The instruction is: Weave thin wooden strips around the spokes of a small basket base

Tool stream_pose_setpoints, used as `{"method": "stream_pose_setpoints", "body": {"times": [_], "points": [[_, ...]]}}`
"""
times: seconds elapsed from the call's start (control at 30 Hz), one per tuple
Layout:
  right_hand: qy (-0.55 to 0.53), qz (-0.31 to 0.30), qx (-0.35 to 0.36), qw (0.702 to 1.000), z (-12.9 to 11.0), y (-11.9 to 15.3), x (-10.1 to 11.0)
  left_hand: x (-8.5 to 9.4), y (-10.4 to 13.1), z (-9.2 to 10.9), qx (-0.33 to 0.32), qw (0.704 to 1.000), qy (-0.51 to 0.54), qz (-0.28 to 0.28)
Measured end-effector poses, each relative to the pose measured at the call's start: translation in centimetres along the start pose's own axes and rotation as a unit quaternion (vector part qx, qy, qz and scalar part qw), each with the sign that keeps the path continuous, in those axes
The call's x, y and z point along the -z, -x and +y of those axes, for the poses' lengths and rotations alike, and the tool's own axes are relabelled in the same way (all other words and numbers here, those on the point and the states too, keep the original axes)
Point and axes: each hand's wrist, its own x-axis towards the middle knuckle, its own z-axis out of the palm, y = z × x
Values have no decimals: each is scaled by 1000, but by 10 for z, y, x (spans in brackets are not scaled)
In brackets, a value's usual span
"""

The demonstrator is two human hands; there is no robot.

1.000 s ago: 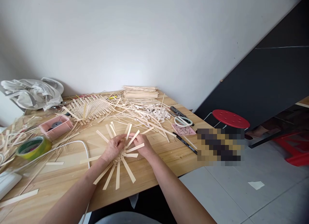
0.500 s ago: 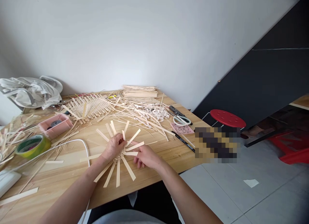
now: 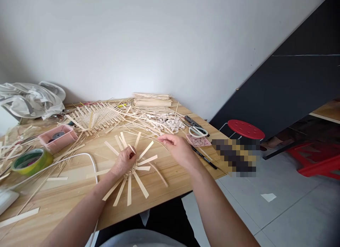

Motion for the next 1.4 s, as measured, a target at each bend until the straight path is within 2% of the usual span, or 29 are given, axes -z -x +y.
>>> {"method": "stream_pose_setpoints", "body": {"times": [0.07, 0.13, 0.2, 0.27, 0.47, 0.57, 0.63, 0.7, 0.8, 0.87, 0.9, 0.97, 1.03, 1.1, 1.2, 1.27, 1.4], "points": [[44, -31, -33, 998, 14, -9, 7, 0, 0, 0, 0, 1000, 1, 0], [55, -144, -53, 987, 31, -14, 6, 0, 0, -1, 1, 1000, 1, 4], [48, -239, -24, 970, 46, -12, -3, 0, 0, -1, 7, 1000, 4, 6], [59, -283, 34, 957, 56, -4, -14, 0, 0, -1, 14, 1000, 7, 6], [123, -266, 214, 932, 56, 19, -39, 2, 0, 0, 20, 1000, 14, 14], [132, -253, 256, 924, 55, 22, -44, 2, -1, 2, 36, 999, 23, 13], [99, -231, 263, 932, 56, 22, -45, 2, -2, 4, 50, 998, 25, 13], [27, -199, 233, 951, 57, 22, -45, 2, -2, 5, 62, 998, 31, 10], [-116, -159, 86, 977, 60, 18, -47, 2, -2, 5, 67, 997, 42, -6], [-204, -137, -16, 969, 62, 13, -47, 2, -1, 6, 62, 997, 44, -10], [-237, -129, -45, 962, 62, 10, -46, 3, -1, 6, 60, 997, 45, -11], [-268, -112, -55, 955, 61, 2, -43, 3, -1, 6, 59, 997, 45, -14], [-267, -105, -37, 957, 58, -8, -37, 4, -1, 7, 57, 997, 45, -20], [-263, -120, -33, 957, 55, -18, -31, 4, -1, 7, 51, 997, 45, -19], [-275, -169, -67, 944, 50, -36, -27, 3, -1, 5, 44, 998, 43, -15], [-267, -179, -80, 944, 47, -47, -27, 2, -1, 5, 40, 998, 38, -17], [-215, -196, -12, 957, 32, -64, -28, 2, -1, 6, 39, 999, 31, -19]]}}
